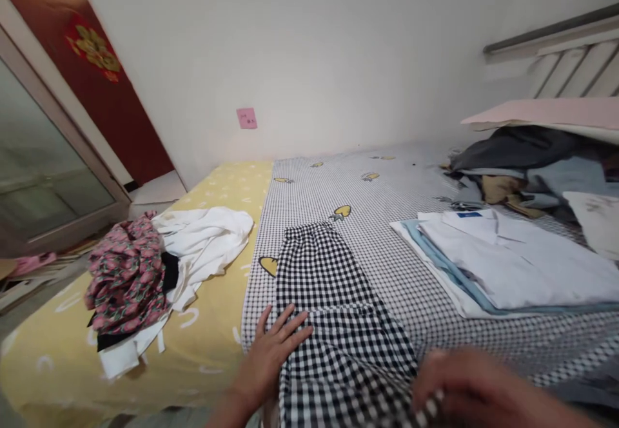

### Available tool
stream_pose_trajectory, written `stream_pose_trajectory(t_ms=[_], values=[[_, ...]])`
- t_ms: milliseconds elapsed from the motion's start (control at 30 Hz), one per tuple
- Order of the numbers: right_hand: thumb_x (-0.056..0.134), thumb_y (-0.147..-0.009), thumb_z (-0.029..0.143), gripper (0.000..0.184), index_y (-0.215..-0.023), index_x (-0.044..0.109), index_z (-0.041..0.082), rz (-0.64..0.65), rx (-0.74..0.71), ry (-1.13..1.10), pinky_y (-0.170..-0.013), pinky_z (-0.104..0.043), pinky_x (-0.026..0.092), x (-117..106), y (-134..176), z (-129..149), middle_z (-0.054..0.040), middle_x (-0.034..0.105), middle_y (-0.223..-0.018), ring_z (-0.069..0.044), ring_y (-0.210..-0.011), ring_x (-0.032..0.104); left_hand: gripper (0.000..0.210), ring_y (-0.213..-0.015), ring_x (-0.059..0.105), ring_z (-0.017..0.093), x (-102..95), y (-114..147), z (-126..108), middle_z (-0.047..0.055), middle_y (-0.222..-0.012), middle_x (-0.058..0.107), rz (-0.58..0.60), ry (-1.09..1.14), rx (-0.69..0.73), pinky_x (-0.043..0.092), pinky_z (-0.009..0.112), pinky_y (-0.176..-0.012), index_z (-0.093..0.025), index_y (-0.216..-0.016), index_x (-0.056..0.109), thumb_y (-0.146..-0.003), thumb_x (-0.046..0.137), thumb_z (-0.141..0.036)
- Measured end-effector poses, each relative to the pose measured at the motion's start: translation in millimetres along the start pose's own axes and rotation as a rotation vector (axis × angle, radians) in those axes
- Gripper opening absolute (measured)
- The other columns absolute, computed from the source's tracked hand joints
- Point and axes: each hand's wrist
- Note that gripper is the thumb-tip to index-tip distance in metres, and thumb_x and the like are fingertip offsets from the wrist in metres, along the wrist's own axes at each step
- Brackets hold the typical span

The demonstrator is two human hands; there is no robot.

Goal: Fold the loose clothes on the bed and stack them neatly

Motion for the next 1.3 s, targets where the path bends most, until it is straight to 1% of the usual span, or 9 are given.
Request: stream_pose_trajectory(t_ms=[133,233,367,567,667,767,900,1100,1300], values=[[0.048,-0.095,0.059,0.045,-0.083,0.069,0.021,-0.009,-0.089,0.009,-0.074,-0.031,0.047,-85.6,-95.6,20.3,-0.0040,0.070,-0.083,-0.019,-0.080,0.062,0.047,-0.137,0.052,0.027,-3.6,-11.2,-1.3,0.002,-0.145,0.061,0.031,0.388,-0.239,0.024,0.057,-0.124,-0.036,-0.141,0.056,-0.094,0.054,-0.040],[0.050,-0.092,0.053,0.037,-0.080,0.064,0.020,-0.149,-0.108,0.055,-0.072,-0.030,0.043,-116.3,-180.5,24.3,-0.0020,0.065,-0.082,-0.018,-0.078,0.057,0.043,-0.132,0.056,0.031,4.5,-17.4,4.1,0.007,-0.130,0.071,-0.033,0.632,-0.554,0.029,0.058,-0.122,-0.028,-0.120,0.072,-0.092,0.049,-0.052],[0.044,-0.093,0.043,0.031,-0.087,0.065,0.021,-0.302,-0.049,0.097,-0.075,-0.028,0.044,-114.0,-273.1,14.1,-0.0020,0.068,-0.090,-0.018,-0.084,0.060,0.060,-0.131,0.054,0.033,21.1,-25.5,17.1,0.011,-0.128,0.071,-0.134,0.870,-0.904,0.040,0.048,-0.117,-0.022,-0.114,0.074,-0.084,0.052,-0.069],[0.052,-0.087,0.027,0.023,-0.070,0.066,0.020,-0.381,0.179,0.243,-0.080,-0.031,0.041,-77.6,-334.5,-45.8,-0.0054,0.070,-0.085,-0.022,-0.090,0.060,0.053,-0.103,0.069,0.030,13.0,-53.7,22.6,0.012,-0.104,0.077,-0.295,1.141,-1.024,0.053,0.039,-0.094,-0.017,-0.097,0.071,-0.078,0.060,-0.066],[0.055,-0.087,0.027,0.020,-0.079,0.072,0.020,-0.381,0.308,0.278,-0.084,-0.033,0.041,-70.5,-339.2,-74.7,-0.0073,0.073,-0.093,-0.023,-0.096,0.062,0.048,-0.086,0.068,0.027,1.4,-63.4,22.7,0.007,-0.082,0.075,-0.230,1.133,-1.045,0.052,0.034,-0.079,-0.020,-0.077,0.066,-0.079,0.057,-0.068],[0.056,-0.090,0.037,0.033,-0.117,0.069,0.025,-0.447,0.394,0.286,-0.096,-0.043,0.039,-75.3,-339.1,-87.9,-0.0099,0.072,-0.114,-0.029,-0.110,0.061,0.052,-0.078,0.063,0.024,-1.9,-67.9,24.5,0.005,-0.073,0.070,-0.162,1.014,-1.091,0.047,0.032,-0.070,-0.023,-0.066,0.058,-0.077,0.051,-0.073],[0.035,-0.099,0.054,0.065,-0.158,0.022,0.032,-0.543,0.461,0.256,-0.103,-0.053,0.036,-87.6,-321.2,-94.8,-0.0124,0.058,-0.143,-0.031,-0.125,0.056,0.053,-0.070,0.061,0.025,6.0,-71.9,24.5,0.006,-0.066,0.067,-0.126,0.765,-1.141,0.043,0.034,-0.066,-0.025,-0.060,0.052,-0.076,0.039,-0.075],[0.031,-0.099,0.054,0.057,-0.145,0.048,0.025,-0.463,0.555,0.222,-0.085,-0.042,0.047,-65.2,-224.9,-97.9,-0.0095,0.076,-0.098,-0.027,-0.088,0.070,0.051,-0.078,0.067,0.030,12.7,-77.6,20.6,0.011,-0.072,0.073,-0.193,0.643,-1.130,0.046,0.038,-0.075,-0.026,-0.063,0.057,-0.086,0.034,-0.065],[0.051,-0.088,0.034,0.070,-0.155,0.034,0.028,-0.480,0.364,0.227,-0.092,-0.039,0.045,-0.6,-146.2,-76.6,-0.0002,0.075,-0.089,-0.025,-0.092,0.071,0.047,-0.082,0.070,0.029,1.6,-84.9,24.3,0.012,-0.079,0.075,-0.144,0.621,-1.143,0.047,0.035,-0.073,-0.023,-0.065,0.059,-0.093,0.034,-0.052]])
Point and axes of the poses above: each hand's wrist, its own y-axis away from the middle knuckle, its own x-axis out of the palm, z = x × y
